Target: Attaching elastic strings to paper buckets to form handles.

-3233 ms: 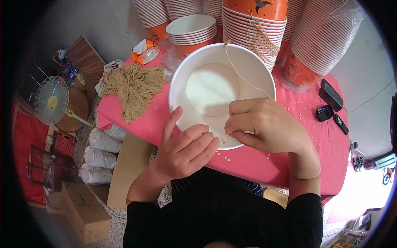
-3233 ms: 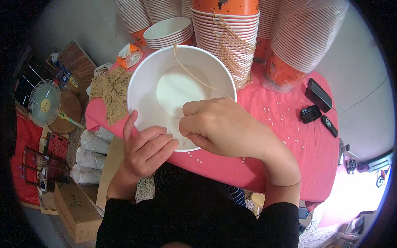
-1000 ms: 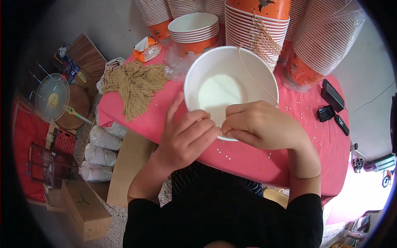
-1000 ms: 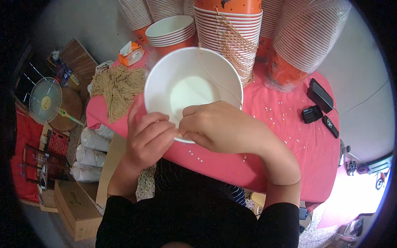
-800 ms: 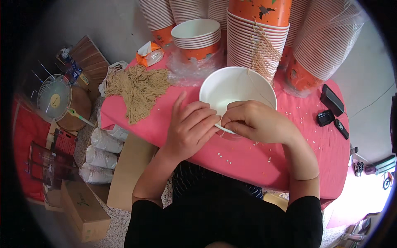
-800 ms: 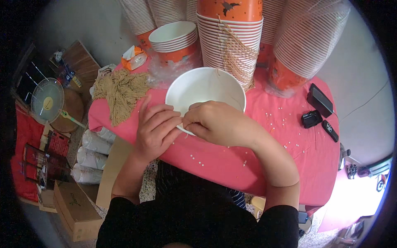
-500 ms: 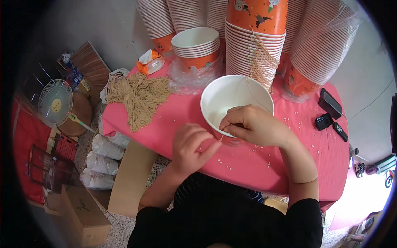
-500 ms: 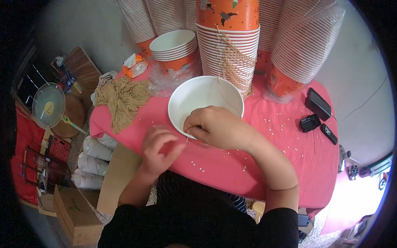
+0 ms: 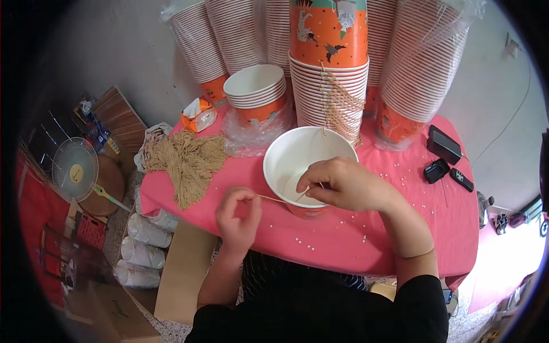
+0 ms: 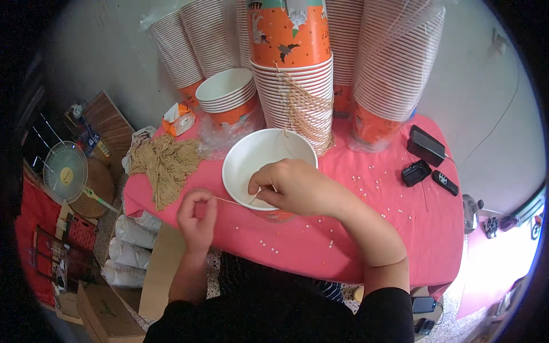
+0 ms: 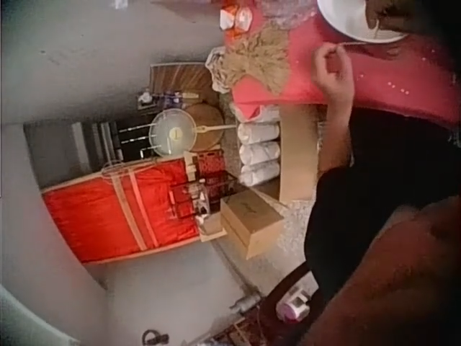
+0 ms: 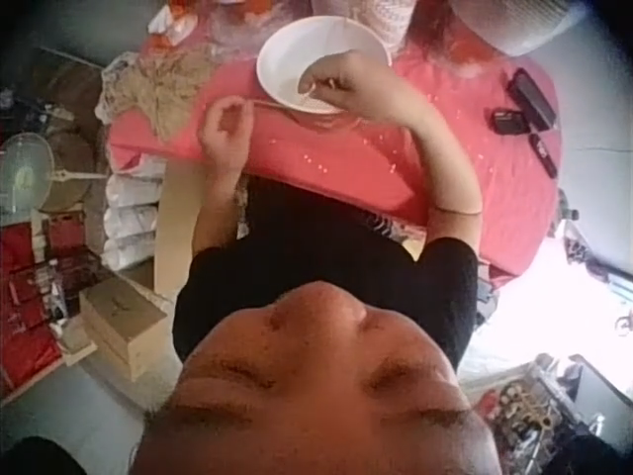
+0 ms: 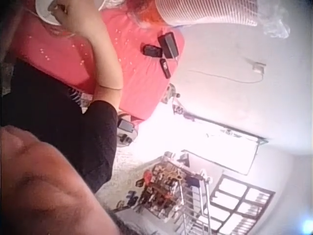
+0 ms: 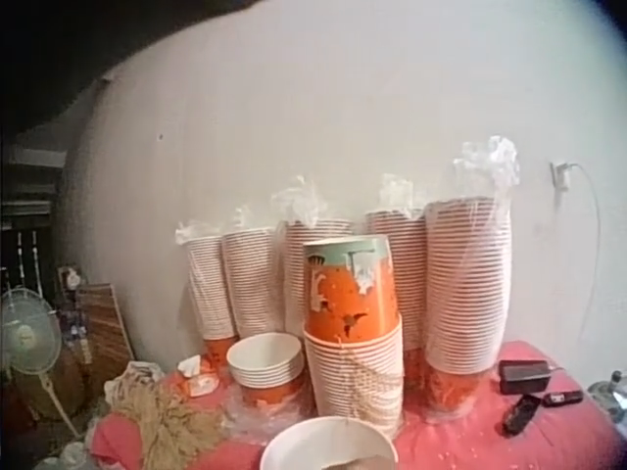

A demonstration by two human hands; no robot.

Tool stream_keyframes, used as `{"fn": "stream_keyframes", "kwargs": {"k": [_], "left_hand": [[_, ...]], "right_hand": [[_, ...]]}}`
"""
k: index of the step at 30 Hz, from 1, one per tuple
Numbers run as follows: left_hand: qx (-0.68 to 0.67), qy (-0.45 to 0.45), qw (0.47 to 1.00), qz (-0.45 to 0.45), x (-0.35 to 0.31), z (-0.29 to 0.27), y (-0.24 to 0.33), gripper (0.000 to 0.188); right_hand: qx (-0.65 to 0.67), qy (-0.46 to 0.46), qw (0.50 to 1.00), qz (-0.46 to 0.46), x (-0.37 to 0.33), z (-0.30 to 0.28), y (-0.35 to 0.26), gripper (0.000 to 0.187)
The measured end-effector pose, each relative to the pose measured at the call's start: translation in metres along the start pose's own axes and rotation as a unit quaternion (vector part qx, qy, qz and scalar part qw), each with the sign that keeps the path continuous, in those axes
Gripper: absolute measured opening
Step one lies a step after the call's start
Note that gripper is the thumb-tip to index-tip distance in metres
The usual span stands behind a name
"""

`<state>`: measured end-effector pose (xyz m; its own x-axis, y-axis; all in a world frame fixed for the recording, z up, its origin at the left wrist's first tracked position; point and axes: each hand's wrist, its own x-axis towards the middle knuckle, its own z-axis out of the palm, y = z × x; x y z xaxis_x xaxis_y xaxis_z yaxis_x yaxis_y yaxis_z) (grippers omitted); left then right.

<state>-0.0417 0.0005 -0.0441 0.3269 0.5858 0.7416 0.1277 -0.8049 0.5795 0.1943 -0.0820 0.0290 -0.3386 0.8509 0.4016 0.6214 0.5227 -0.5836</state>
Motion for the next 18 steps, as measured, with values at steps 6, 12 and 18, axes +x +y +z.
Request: {"fn": "stream_keyframes", "kwargs": {"k": [6,12,18], "left_hand": [[-0.474,0.047,0.858,-0.195,0.03,-0.021,0.012,0.007],[-0.472,-0.035,0.848,-0.237,0.054,-0.015,0.014,0.016],[-0.243,-0.107,0.943,-0.202,0.066,0.01,0.029,0.007]], "right_hand": [[-0.094,0.012,0.994,0.055,-0.004,-0.016,-0.009,0.016],[-0.16,0.017,0.986,0.04,-0.004,-0.017,-0.013,0.009],[-0.145,0.075,0.986,-0.035,0.0,-0.014,-0.018,0.007]]}}
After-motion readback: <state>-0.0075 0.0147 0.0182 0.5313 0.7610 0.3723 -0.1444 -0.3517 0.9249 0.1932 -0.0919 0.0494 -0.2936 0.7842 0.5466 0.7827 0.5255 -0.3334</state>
